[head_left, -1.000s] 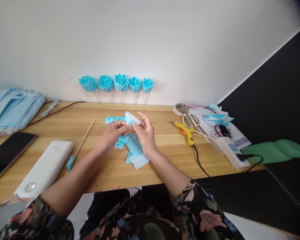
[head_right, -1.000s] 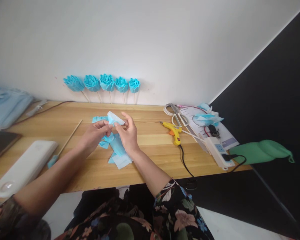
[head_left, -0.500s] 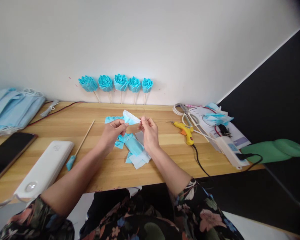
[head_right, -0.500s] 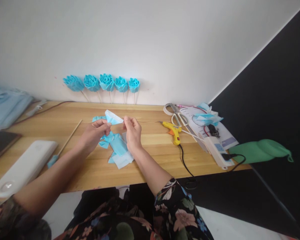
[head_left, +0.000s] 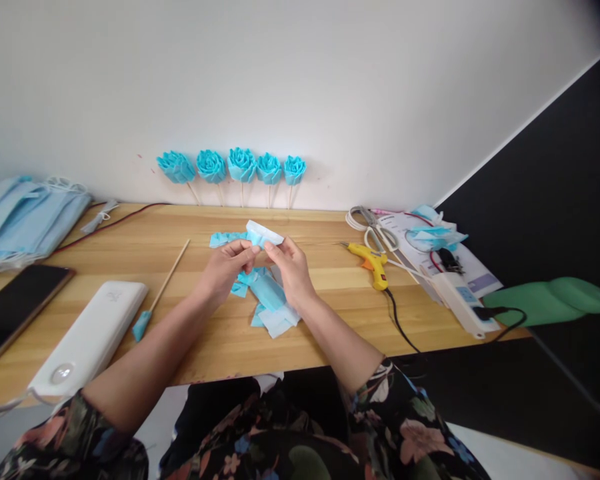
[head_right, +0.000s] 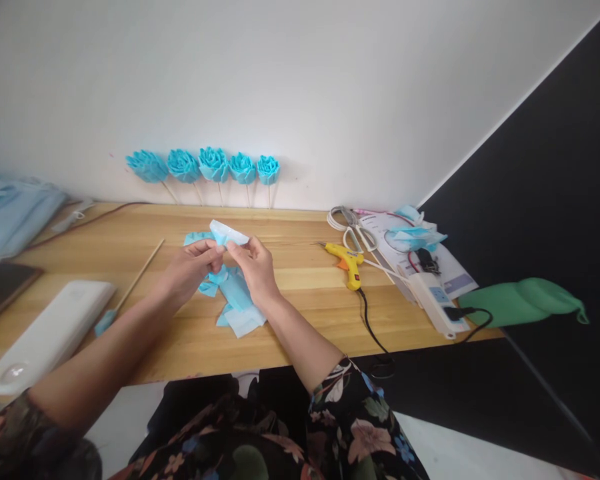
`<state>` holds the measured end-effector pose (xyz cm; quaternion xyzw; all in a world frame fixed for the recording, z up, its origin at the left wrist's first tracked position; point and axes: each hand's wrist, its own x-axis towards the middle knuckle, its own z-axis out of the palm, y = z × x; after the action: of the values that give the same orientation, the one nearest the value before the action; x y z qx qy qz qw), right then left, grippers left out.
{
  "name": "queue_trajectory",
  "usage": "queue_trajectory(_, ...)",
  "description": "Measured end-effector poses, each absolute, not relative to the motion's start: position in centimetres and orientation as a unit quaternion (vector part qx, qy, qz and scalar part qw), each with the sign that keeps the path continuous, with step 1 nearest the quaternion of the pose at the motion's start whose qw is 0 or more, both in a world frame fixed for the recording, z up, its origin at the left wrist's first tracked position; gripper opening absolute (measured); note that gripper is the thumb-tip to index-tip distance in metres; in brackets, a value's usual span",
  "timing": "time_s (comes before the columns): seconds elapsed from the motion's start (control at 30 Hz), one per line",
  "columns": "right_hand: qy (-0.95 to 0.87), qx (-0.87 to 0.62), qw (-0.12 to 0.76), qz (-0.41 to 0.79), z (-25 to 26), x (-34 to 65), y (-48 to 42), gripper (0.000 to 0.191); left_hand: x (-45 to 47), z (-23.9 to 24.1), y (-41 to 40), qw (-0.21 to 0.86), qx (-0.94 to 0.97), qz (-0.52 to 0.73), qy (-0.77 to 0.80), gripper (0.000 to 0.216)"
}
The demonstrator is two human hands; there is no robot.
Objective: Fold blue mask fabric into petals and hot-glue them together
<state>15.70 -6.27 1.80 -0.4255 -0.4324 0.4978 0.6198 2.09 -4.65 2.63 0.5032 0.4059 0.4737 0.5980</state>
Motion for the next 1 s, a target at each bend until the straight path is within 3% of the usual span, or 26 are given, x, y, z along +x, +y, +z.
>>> queue_trajectory(0.6,-0.445,-0.437,0.615,0.482,1.44,15.75,-6.15,0.021,2.05,2.34,-4.60,0.602,0.495,0.475,0.408,0.028)
queue_trajectory(0.77,-0.425,-0.408,0.623,0.515,1.76,15.69,-6.02,0.040,1.77,2.36,-4.20,0.595,0.461,0.513,0.412,0.028)
queue_trajectory(1.0,-0.410,-0.449,0.622,0.493,2.24,15.71,-6.15,0.020,1.81,2.24,-4.15,0.598,0.459,0.511,0.413,0.029)
